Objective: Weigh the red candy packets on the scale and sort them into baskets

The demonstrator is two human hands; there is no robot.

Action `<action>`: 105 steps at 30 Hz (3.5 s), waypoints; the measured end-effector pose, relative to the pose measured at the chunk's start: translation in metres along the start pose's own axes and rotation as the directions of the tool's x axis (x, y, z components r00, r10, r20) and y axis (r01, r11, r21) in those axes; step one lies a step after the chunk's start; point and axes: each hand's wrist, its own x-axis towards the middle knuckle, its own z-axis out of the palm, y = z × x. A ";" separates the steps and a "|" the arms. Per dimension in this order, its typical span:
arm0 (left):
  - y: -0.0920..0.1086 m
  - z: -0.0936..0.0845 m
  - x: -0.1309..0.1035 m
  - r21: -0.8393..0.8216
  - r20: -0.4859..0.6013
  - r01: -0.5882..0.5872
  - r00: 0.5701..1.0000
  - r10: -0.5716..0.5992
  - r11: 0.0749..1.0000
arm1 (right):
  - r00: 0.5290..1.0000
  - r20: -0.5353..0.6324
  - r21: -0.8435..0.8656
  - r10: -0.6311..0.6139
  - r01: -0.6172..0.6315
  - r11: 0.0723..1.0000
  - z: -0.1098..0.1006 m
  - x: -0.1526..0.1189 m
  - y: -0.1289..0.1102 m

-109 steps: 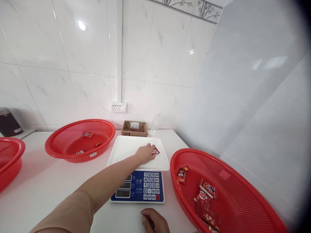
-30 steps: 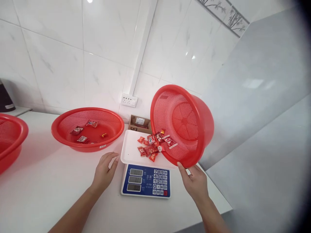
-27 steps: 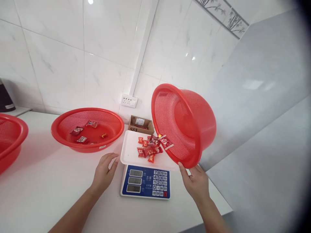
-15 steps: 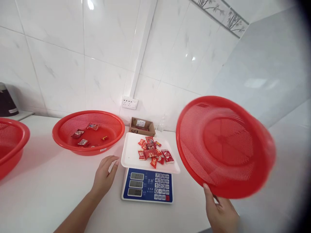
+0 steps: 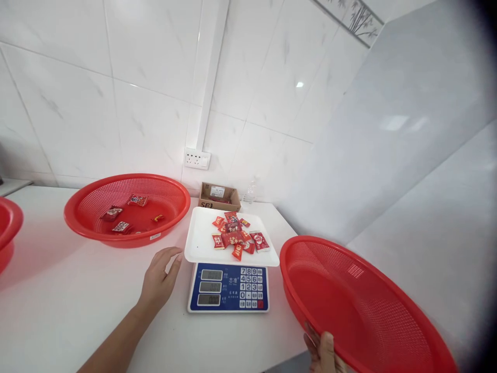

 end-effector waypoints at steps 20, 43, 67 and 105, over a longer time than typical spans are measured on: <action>-0.002 -0.001 0.003 0.004 -0.004 0.031 1.000 -0.031 1.000 | 0.508 0.860 -0.445 -0.042 0.789 0.423 0.160 0.028 -0.084; -0.002 -0.005 0.004 -0.086 -0.010 0.124 0.992 -0.125 0.989 | 0.542 0.805 -0.500 -0.240 0.838 0.218 0.195 0.052 -0.119; 0.002 -0.002 0.005 -0.059 0.034 0.251 0.968 -0.249 0.966 | 0.435 0.894 -0.446 0.104 0.846 0.291 0.292 0.065 -0.082; 0.001 -0.004 0.006 -0.029 0.023 0.224 0.974 -0.223 0.974 | 0.285 0.953 -0.285 0.103 0.958 -0.019 0.218 0.111 -0.108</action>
